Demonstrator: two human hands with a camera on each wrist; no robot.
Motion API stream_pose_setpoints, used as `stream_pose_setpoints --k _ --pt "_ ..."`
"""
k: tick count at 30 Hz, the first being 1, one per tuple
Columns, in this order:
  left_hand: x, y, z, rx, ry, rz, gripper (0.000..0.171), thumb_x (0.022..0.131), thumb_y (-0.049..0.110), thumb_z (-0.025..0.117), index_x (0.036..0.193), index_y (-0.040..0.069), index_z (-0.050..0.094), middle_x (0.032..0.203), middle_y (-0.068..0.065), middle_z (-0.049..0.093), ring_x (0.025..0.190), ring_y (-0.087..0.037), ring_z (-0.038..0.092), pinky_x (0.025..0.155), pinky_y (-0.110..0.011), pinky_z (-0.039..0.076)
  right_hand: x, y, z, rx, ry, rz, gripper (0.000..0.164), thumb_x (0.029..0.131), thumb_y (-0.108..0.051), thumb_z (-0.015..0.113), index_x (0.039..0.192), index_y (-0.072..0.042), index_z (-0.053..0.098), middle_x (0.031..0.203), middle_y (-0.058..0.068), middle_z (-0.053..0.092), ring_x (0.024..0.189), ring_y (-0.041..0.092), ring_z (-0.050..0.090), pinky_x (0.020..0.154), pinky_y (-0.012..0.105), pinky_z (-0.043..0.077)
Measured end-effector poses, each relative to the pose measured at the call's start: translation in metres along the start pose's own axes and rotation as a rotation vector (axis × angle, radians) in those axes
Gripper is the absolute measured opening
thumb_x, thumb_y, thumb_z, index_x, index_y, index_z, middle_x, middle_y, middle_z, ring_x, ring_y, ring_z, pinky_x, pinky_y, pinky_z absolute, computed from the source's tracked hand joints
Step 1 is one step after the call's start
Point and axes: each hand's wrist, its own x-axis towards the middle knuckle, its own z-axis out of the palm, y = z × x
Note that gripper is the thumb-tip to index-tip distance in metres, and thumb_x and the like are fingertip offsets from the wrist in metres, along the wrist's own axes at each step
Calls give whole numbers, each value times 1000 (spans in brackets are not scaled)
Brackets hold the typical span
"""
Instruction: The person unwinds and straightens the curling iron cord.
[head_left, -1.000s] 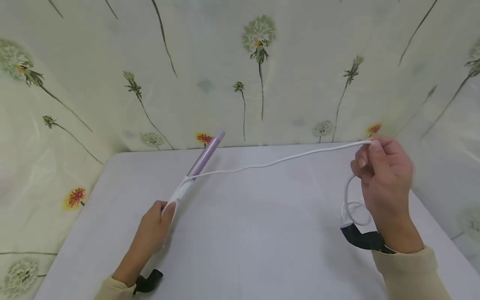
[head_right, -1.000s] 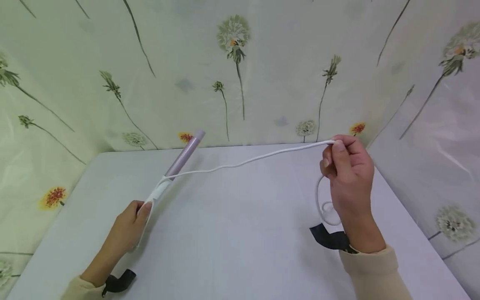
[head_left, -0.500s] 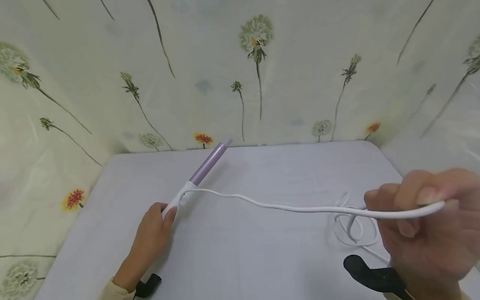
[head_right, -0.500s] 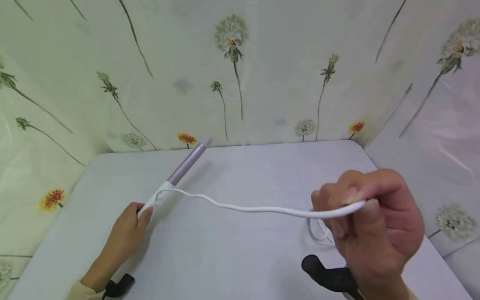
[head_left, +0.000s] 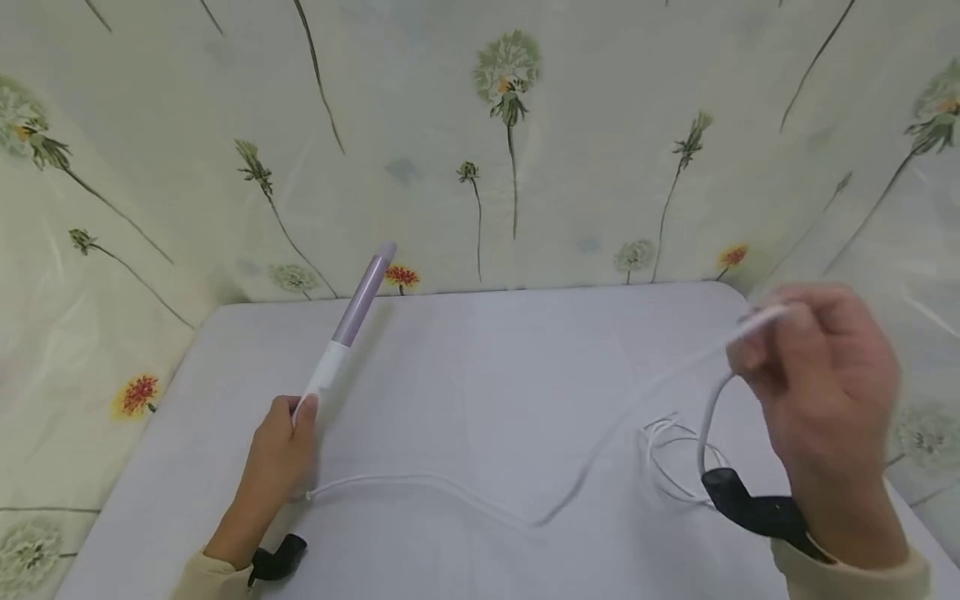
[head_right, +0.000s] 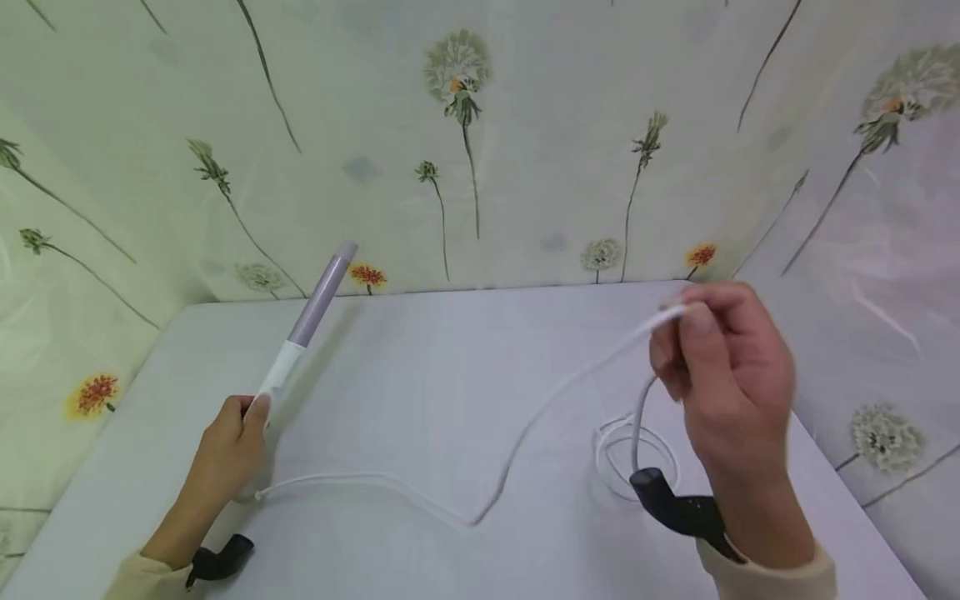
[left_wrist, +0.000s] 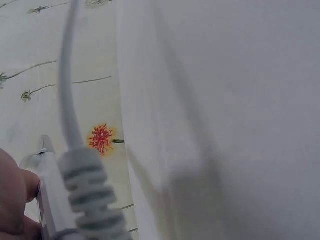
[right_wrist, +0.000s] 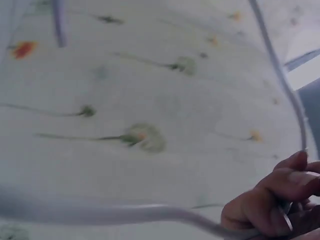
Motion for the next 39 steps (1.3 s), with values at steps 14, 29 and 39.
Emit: stream_pose_setpoints --k 14,29,39 --pt "8 -12 1 7 -110 -89 62 111 39 48 144 -12 35 120 -31 59 96 -36 60 79 -55 52 39 142 -108 -1238 -105 724 39 113 -23 37 136 3 55 107 20 67 79 20 60 69 32 46" --pt "11 -5 6 59 -141 -3 49 109 28 53 132 -14 41 101 -22 59 82 -29 59 65 -42 51 28 187 -129 -1406 -568 1007 51 108 -10 27 151 15 38 154 37 37 145 56 28 117 63 24" --pt "36 -16 1 276 -225 258 39 102 20 67 125 -9 54 97 -12 62 81 -25 54 68 -41 48 19 183 -126 -1494 -727 995 48 105 -12 37 142 17 47 136 44 48 121 56 50 104 65 39"
